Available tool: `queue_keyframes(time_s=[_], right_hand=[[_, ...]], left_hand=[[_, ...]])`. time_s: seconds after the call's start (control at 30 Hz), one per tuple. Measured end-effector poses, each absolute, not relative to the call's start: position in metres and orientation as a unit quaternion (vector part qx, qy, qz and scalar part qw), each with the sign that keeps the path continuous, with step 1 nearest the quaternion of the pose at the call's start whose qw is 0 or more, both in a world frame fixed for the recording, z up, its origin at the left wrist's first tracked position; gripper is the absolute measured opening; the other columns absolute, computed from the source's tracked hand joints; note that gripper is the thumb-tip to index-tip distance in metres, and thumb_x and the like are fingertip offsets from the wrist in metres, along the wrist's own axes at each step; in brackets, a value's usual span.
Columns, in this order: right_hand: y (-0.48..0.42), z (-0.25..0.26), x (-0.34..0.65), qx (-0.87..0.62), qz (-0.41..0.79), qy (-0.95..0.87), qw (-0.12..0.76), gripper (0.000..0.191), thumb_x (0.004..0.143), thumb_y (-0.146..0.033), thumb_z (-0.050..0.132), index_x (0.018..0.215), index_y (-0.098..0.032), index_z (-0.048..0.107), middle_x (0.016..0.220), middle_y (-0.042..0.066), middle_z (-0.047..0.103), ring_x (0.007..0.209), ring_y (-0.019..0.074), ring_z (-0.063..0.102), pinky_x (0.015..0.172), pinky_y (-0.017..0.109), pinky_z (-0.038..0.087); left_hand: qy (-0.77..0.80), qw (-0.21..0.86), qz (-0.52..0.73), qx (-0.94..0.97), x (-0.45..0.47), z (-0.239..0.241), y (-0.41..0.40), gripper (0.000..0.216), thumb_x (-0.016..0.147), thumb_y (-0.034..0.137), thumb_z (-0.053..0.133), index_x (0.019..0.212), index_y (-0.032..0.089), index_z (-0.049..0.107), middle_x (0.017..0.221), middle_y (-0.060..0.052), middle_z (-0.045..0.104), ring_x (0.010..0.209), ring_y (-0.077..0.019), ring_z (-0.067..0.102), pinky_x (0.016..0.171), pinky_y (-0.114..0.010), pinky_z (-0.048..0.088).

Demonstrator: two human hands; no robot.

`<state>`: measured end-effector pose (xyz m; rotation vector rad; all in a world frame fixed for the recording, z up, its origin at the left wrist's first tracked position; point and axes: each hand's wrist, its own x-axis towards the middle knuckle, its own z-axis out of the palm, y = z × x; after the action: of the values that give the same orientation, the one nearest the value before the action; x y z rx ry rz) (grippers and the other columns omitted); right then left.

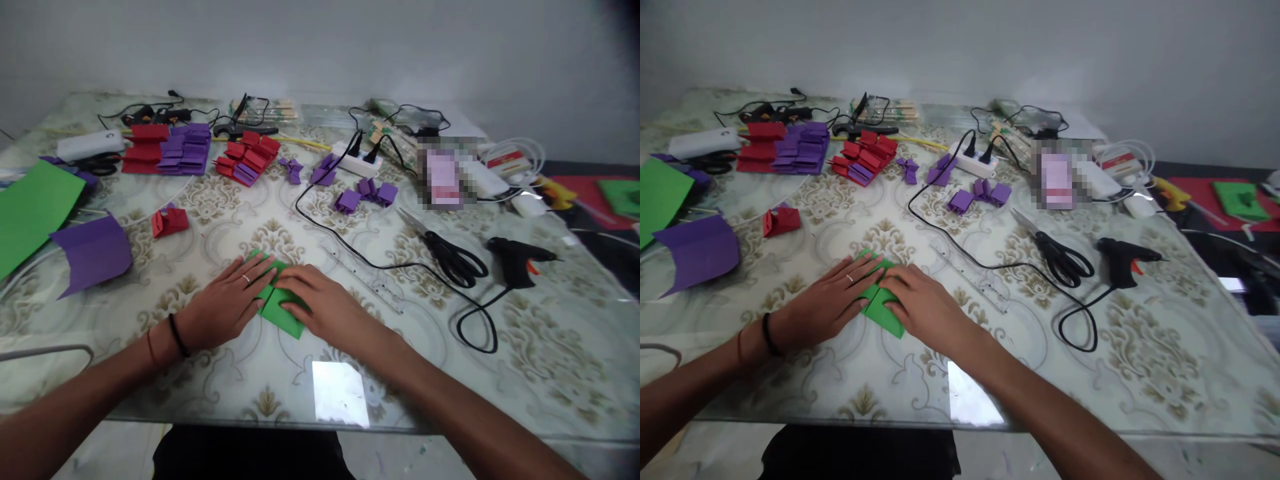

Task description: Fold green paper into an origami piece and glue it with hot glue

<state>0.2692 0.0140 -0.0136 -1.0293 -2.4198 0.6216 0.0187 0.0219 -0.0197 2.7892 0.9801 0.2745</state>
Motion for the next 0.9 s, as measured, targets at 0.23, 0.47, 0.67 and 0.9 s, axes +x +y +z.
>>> queue_keyframes(time_s=[0.23, 0.47, 0.67, 0.9], right_hand=[[0.01, -0.002, 0.27, -0.335, 0.257, -0.889, 0.18, 0.026, 0.102, -0.025, 0.066, 0.127, -0.018, 0.067, 0.117, 0.011, 0.069, 0.113, 0.0268, 0.064, 0.1, 0.048, 0.059], [-0.002, 0.007, 0.266, -0.357, 0.283, -0.872, 0.181, 0.021, 0.099, -0.026, 0.071, 0.119, -0.019, 0.069, 0.111, 0.009, 0.066, 0.106, 0.0246, 0.065, 0.091, 0.041, 0.061], [-0.025, 0.011, 0.27, -0.431, 0.275, -0.818, 0.261, 0.021, 0.101, -0.026, 0.068, 0.122, -0.024, 0.064, 0.12, 0.01, 0.063, 0.115, 0.028, 0.063, 0.096, 0.047, 0.06], [-0.047, -0.003, 0.265, -0.494, 0.264, -0.776, 0.29, 0.034, 0.098, -0.023, 0.07, 0.131, -0.025, 0.061, 0.124, 0.011, 0.052, 0.11, 0.027, 0.065, 0.093, 0.046, 0.062]], left_hand=[[0.33, 0.121, 0.072, 0.933, 0.014, 0.012, 0.024, 0.024, 0.104, 0.026, 0.055, 0.121, 0.017, 0.069, 0.122, -0.014, 0.071, 0.115, -0.0318, 0.068, 0.102, -0.052, 0.055], [0.362, 0.215, 0.028, 0.907, 0.016, 0.028, 0.015, 0.012, 0.1, 0.015, 0.058, 0.093, 0.02, 0.068, 0.083, -0.001, 0.072, 0.074, -0.0201, 0.071, 0.066, -0.03, 0.049], [0.371, 0.264, 0.103, 0.884, 0.007, 0.03, -0.001, 0.014, 0.103, 0.025, 0.059, 0.093, 0.021, 0.068, 0.08, 0.001, 0.071, 0.067, -0.0161, 0.067, 0.064, -0.028, 0.049], [0.373, 0.283, 0.137, 0.873, -0.003, 0.005, -0.012, 0.017, 0.105, 0.02, 0.057, 0.112, 0.025, 0.072, 0.114, -0.003, 0.073, 0.106, -0.0194, 0.071, 0.094, -0.032, 0.056]])
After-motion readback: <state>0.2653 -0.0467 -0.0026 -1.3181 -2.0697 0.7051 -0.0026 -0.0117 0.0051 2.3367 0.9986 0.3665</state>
